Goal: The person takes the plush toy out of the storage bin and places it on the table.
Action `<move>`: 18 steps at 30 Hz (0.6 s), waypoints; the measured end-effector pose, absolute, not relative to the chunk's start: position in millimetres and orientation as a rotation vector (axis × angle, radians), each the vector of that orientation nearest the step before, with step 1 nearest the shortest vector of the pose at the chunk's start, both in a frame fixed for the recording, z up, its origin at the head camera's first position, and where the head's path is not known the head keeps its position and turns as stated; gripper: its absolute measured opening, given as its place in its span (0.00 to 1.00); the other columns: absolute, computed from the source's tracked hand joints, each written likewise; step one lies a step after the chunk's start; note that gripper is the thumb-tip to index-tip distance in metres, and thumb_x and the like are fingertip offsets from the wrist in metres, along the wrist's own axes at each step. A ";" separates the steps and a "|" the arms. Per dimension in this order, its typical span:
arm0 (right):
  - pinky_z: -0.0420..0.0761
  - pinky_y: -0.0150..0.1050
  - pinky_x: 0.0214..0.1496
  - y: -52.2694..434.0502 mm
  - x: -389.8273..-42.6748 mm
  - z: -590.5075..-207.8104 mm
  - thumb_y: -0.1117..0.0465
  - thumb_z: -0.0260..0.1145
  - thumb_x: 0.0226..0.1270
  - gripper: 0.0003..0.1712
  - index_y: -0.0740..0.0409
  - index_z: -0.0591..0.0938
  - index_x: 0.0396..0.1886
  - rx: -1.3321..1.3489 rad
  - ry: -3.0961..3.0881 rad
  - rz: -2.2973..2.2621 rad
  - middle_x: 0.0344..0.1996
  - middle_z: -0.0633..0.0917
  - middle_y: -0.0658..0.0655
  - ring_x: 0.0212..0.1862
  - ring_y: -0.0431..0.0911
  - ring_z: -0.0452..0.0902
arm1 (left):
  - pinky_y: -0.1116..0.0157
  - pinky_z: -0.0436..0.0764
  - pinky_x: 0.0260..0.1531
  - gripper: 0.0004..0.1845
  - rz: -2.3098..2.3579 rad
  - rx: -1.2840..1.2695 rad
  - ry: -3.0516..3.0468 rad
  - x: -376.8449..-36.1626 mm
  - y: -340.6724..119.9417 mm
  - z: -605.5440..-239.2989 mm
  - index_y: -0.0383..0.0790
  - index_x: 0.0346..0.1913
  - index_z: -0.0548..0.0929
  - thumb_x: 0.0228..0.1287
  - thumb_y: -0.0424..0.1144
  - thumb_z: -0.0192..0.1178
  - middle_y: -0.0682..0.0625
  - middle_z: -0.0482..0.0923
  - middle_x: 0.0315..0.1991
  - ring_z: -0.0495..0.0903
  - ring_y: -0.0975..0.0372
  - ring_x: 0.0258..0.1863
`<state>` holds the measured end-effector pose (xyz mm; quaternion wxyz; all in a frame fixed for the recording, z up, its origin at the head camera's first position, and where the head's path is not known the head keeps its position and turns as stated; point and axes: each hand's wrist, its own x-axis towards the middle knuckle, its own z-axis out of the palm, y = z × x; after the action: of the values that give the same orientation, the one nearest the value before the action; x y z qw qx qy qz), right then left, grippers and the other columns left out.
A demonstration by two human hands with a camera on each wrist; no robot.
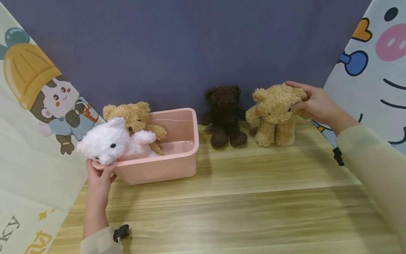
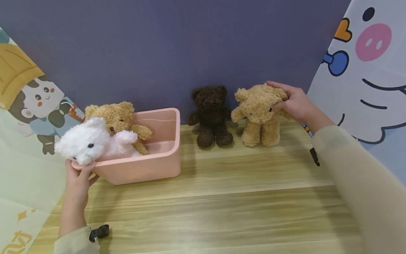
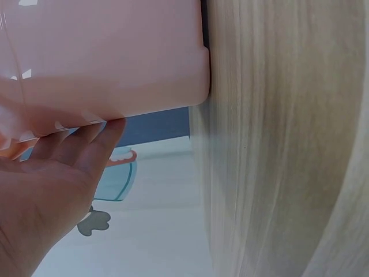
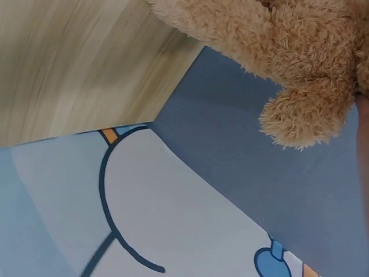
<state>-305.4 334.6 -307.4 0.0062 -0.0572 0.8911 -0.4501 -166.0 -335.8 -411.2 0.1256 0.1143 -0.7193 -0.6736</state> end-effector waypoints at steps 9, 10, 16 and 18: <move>0.82 0.30 0.40 340.3 -306.2 -336.3 0.77 0.56 0.78 0.45 0.36 0.60 0.85 -0.192 2.462 -1.792 0.86 0.27 0.47 0.19 0.40 0.58 | 0.30 0.58 0.77 0.38 -1.949 0.350 -2.106 -163.3 -335.2 -410.1 0.68 0.79 0.47 0.80 0.41 0.58 0.55 0.54 0.78 0.59 0.57 0.78; 0.83 0.29 0.47 340.5 -306.5 -340.3 0.80 0.54 0.77 0.45 0.38 0.62 0.84 -0.198 2.396 -1.866 0.85 0.24 0.46 0.21 0.41 0.57 | 0.30 0.58 0.77 0.38 -1.949 0.348 -2.104 -163.4 -335.4 -410.2 0.67 0.79 0.48 0.80 0.41 0.58 0.55 0.54 0.78 0.59 0.56 0.78; 0.83 0.29 0.47 345.4 -307.6 -362.8 0.83 0.49 0.74 0.42 0.40 0.71 0.77 -0.197 2.318 -1.969 0.84 0.22 0.42 0.85 0.42 0.46 | 0.29 0.58 0.76 0.37 -1.956 0.337 -2.099 -165.1 -336.6 -411.4 0.67 0.78 0.48 0.81 0.42 0.58 0.54 0.54 0.78 0.59 0.56 0.79; 0.82 0.30 0.46 347.0 -308.2 -368.2 0.82 0.51 0.73 0.41 0.39 0.71 0.75 -0.182 2.432 -1.880 0.87 0.30 0.48 0.86 0.49 0.43 | 0.29 0.58 0.76 0.37 -1.954 0.340 -2.104 -165.9 -337.5 -411.4 0.67 0.78 0.48 0.81 0.41 0.58 0.55 0.55 0.78 0.59 0.57 0.78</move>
<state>-308.2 347.0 -368.2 0.0312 -0.0591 0.7894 -0.6103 -165.9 -337.5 -411.4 0.1250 0.1166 -0.7219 -0.6705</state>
